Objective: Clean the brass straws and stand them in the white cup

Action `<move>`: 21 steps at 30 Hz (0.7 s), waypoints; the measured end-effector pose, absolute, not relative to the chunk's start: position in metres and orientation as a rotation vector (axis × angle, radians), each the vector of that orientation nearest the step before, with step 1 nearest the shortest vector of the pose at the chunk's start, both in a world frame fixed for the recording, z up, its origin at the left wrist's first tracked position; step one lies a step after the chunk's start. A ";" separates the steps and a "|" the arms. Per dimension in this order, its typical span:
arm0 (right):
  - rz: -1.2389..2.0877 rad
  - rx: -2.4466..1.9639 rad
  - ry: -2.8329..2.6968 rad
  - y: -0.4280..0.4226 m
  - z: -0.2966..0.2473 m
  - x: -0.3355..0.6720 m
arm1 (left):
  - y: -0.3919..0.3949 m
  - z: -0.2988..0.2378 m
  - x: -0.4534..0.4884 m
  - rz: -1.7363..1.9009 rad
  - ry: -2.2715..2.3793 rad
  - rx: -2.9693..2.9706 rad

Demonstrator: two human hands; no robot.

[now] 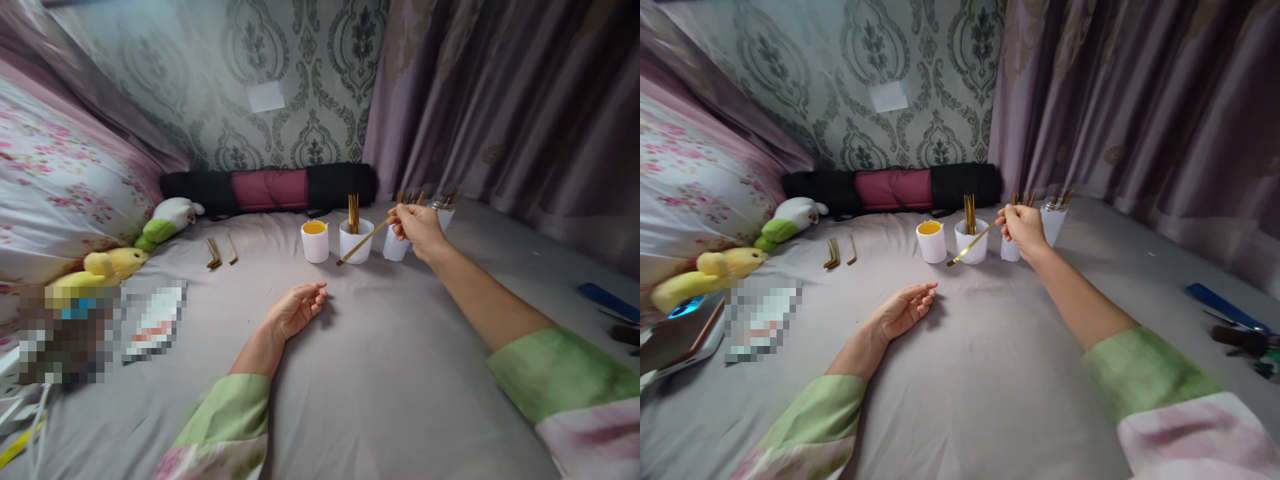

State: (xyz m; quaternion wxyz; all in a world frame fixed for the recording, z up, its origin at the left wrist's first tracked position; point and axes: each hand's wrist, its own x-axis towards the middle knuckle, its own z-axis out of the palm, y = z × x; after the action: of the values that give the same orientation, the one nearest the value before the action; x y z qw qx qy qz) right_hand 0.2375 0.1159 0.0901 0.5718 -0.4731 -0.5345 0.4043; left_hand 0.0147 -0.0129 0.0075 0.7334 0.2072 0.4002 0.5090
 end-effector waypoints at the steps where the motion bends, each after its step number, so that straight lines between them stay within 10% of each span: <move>1: 0.937 -1.113 -1.250 0.118 0.093 0.240 | -0.013 0.007 0.014 1.120 0.880 0.451; 21: 0.545 -1.200 -1.327 0.160 0.157 0.270 | -0.009 0.004 0.012 1.134 0.806 0.334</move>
State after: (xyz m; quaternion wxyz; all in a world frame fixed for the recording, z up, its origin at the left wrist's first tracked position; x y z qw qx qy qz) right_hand 0.2696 0.1601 0.1567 0.5938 -0.5161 -0.5710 0.2345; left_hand 0.0116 -0.0092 0.0044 0.7549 0.1530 0.3696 0.5197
